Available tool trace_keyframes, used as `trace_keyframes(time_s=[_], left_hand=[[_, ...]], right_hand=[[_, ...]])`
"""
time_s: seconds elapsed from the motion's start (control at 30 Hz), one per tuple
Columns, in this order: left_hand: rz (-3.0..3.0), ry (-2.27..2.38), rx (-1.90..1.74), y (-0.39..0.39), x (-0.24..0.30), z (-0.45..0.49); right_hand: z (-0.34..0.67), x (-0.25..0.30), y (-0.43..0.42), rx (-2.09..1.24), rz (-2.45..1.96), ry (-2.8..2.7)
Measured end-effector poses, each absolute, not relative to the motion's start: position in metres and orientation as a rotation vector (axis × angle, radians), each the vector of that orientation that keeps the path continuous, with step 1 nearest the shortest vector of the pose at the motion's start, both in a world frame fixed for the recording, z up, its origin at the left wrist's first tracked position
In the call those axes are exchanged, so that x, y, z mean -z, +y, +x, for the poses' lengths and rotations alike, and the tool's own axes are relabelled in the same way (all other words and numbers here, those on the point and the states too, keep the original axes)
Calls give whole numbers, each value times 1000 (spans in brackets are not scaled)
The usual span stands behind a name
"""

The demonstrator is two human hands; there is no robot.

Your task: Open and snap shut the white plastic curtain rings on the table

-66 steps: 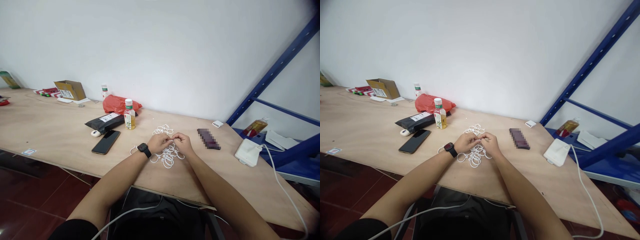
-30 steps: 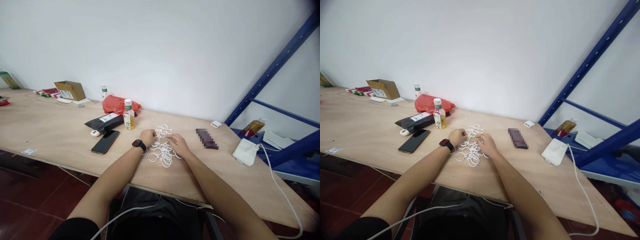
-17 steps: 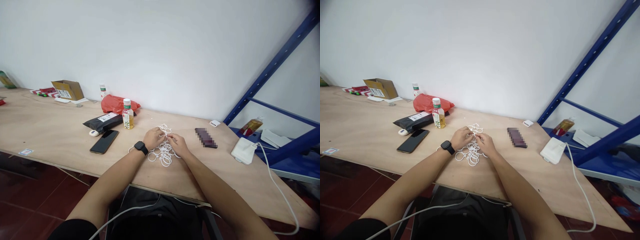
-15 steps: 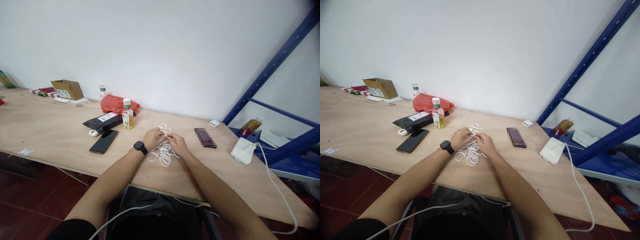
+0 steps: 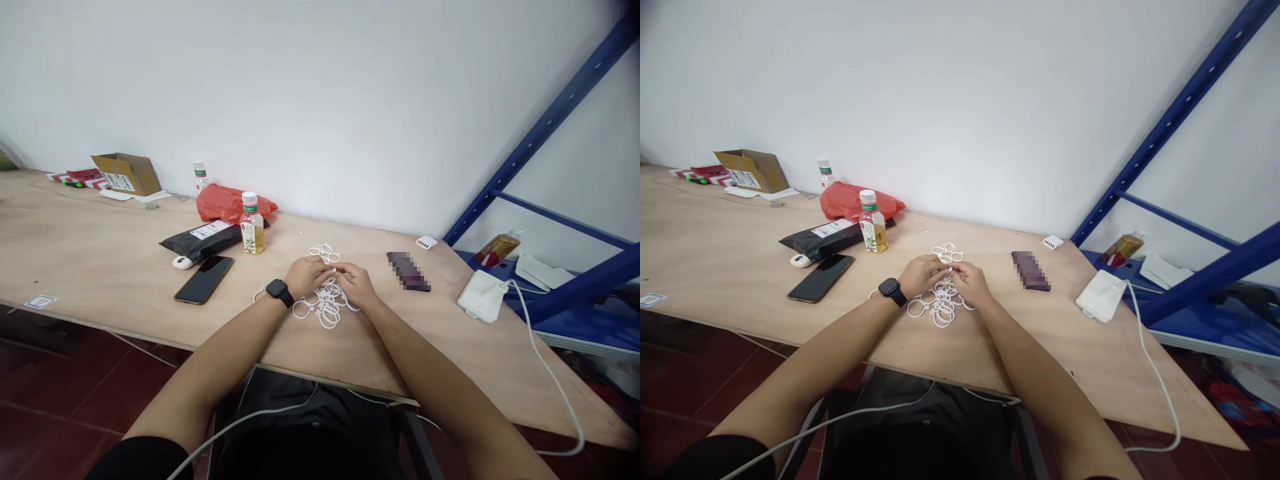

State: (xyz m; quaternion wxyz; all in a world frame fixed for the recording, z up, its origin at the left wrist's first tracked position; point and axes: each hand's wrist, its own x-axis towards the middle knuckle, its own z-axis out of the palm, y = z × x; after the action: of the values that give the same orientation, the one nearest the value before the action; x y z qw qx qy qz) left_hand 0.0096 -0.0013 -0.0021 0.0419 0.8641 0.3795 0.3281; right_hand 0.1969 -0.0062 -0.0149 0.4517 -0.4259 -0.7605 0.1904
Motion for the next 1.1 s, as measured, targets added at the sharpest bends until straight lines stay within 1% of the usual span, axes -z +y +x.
trace_keyframes(time_s=[0.4, 0.6, 0.77, 0.83, 0.87, 0.97, 1.03, 1.1], left_hand=[[2671, 1229, -956, 1, 4, 11], [2528, 1113, -1002, 1, 8, 16], [2394, 1015, -1065, 6, 9, 13], [2380, 1158, -1056, 9, 10, 8], [2375, 1307, -1028, 12, 12, 4], [2351, 1690, -775, 18, 18, -3], [2326, 1789, -642, 21, 22, -6], [2292, 1827, -590, 23, 24, -6]], right_hand=[[193, 10, -8, -394, -1071, -1881], [191, 10, -6, -350, -1103, -1812], [198, 14, -2, -415, -1062, -1833], [201, 15, 0, -424, -1050, -1873], [203, 16, 1, -418, -1053, -1895], [206, 17, 4, -372, -1095, -1948], [207, 17, 6, -337, -1141, -1965], [207, 18, 7, -314, -1198, -1978]])
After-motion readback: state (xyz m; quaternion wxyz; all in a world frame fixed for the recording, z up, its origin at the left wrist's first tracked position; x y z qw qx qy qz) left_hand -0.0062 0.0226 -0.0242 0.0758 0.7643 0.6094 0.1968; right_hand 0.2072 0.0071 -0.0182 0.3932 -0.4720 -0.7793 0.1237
